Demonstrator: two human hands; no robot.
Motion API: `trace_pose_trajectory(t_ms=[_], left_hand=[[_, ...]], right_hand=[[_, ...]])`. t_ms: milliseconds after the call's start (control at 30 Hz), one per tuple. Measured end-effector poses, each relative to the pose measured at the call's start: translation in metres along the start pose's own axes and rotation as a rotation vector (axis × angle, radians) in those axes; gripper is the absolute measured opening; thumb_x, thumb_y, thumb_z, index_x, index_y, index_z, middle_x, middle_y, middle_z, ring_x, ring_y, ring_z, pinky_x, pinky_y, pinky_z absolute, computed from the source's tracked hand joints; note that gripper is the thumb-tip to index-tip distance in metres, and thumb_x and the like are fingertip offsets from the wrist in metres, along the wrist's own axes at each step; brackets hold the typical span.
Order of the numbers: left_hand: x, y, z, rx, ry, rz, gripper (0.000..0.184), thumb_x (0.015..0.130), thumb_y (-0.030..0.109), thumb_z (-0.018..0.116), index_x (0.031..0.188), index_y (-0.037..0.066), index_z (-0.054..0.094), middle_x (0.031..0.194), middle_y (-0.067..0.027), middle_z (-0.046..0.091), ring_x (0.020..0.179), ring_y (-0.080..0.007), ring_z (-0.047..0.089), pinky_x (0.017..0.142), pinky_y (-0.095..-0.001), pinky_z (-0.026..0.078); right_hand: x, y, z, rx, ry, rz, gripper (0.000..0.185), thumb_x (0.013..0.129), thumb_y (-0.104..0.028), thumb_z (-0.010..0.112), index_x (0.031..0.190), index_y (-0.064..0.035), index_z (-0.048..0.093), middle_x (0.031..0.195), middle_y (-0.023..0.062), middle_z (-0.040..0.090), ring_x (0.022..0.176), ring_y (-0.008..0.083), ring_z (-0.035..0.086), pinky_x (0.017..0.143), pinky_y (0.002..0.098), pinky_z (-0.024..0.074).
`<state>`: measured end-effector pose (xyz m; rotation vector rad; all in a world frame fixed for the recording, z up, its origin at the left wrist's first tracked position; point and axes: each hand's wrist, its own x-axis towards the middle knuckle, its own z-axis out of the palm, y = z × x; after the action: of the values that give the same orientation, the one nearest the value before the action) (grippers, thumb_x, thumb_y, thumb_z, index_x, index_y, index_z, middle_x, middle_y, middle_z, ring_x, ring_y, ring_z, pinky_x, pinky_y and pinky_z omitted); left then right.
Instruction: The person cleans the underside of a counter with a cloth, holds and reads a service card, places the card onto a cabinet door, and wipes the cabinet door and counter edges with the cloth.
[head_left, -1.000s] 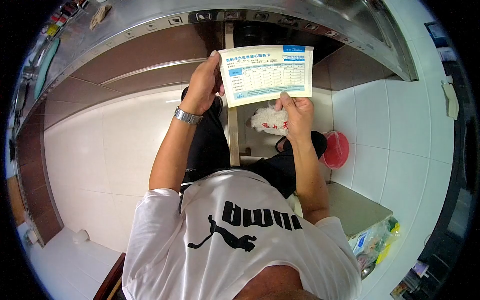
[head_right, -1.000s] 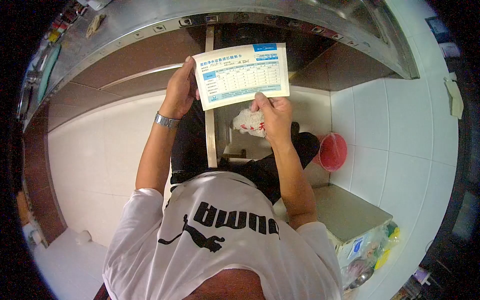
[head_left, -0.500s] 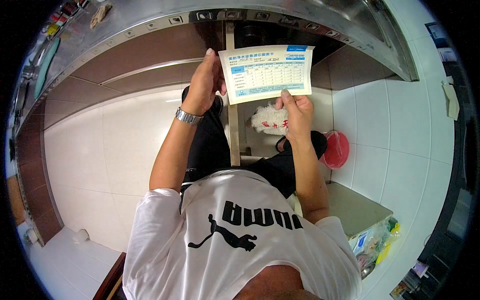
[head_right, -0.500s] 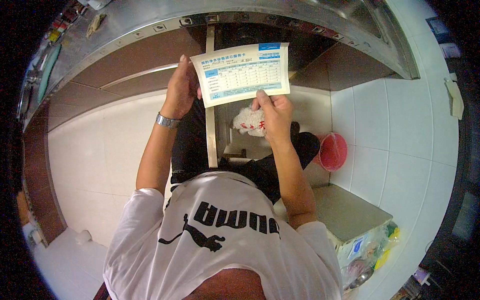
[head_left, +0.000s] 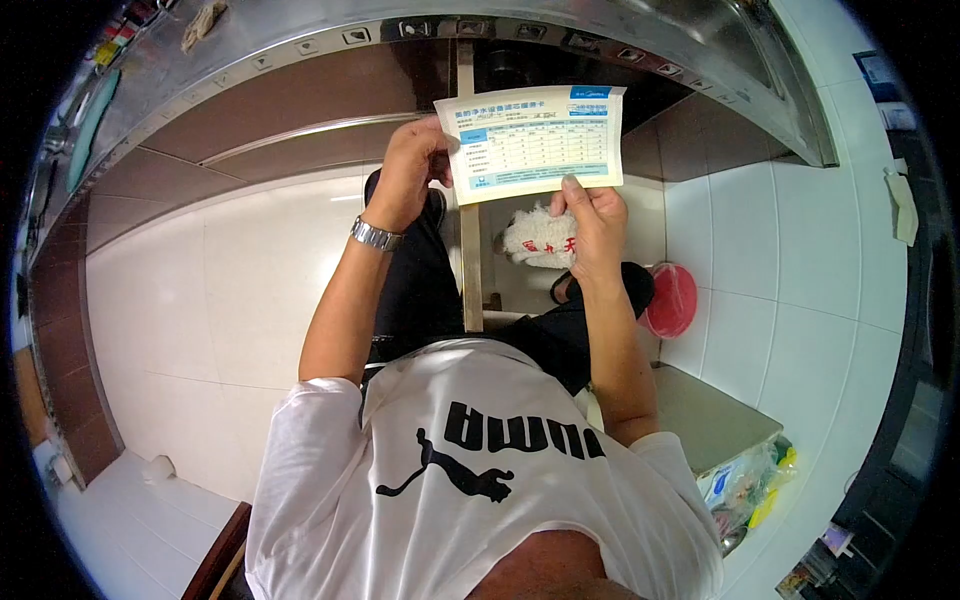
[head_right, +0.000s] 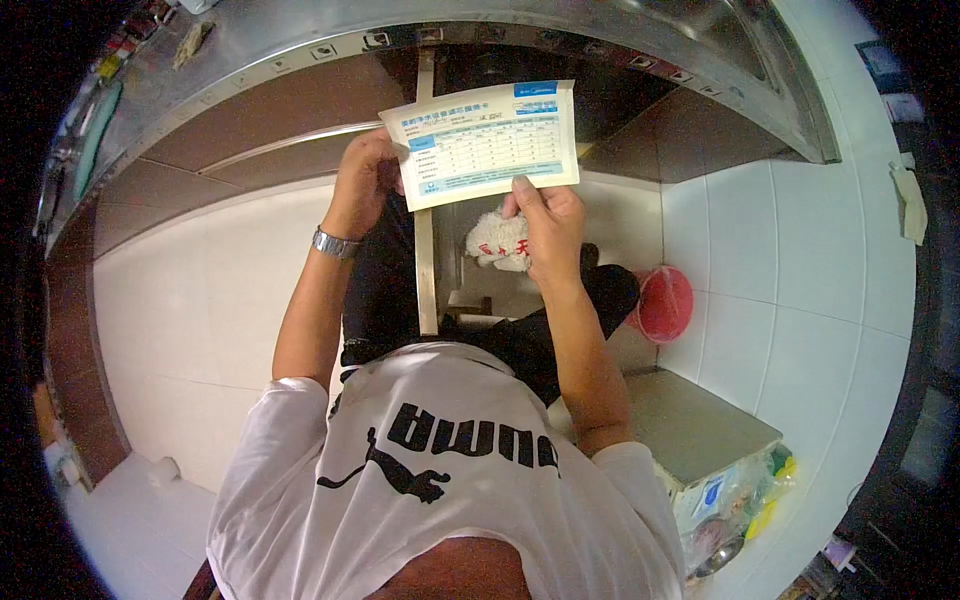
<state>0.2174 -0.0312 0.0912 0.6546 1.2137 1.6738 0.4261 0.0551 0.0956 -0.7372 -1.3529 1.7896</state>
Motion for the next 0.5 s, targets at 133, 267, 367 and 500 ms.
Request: trace_pose_trajectory(t_ms=[133,267,367,500], left_hand=[[0.0,0.0018,0.0056,0.045,0.043,-0.042,0.018,0.081,0.015,0.049,0.085,0.001,0.059,0.066,-0.0024,0.059,0.049,-0.0096,0.053,0.046,-0.0222,0.043],[0.0004,-0.0031,0.0033,0.027,0.033,-0.051,0.016,0.082,0.015,0.051,0.083,0.001,0.059,0.068,-0.002,0.06,0.052,-0.009,0.055,0.045,-0.0216,0.043],[-0.0004,-0.0024,0.0051,0.023,0.017,-0.091,0.014,0.081,0.013,0.052,0.083,0.001,0.059,0.072,-0.003,0.061,0.058,-0.01,0.057,0.05,-0.0229,0.045],[-0.0001,-0.0037,0.0023,-0.119,0.089,-0.05,0.013,0.081,0.011,0.052,0.084,0.001,0.059,0.077,-0.0047,0.062,0.066,-0.0126,0.059,0.061,-0.0259,0.048]], right_hand=[[0.0013,0.0022,-0.0017,0.013,-0.003,-0.001,0.014,0.089,-0.013,0.059,0.091,0.0002,0.06,0.074,0.0043,0.059,0.063,0.0094,0.051,0.059,0.0225,0.0412],[0.001,0.0011,0.0002,0.009,0.009,-0.003,0.014,0.089,-0.013,0.058,0.091,0.0001,0.06,0.073,0.0041,0.059,0.063,0.0095,0.051,0.059,0.0226,0.0411],[0.0006,0.0029,-0.0033,0.023,0.017,0.02,0.015,0.089,-0.014,0.058,0.091,0.0001,0.06,0.072,0.0041,0.058,0.062,0.0094,0.05,0.059,0.0226,0.041],[-0.0002,0.0007,-0.0033,0.154,0.009,0.071,0.016,0.089,-0.015,0.058,0.093,0.0006,0.059,0.073,0.005,0.058,0.062,0.0092,0.05,0.059,0.0228,0.0412]])
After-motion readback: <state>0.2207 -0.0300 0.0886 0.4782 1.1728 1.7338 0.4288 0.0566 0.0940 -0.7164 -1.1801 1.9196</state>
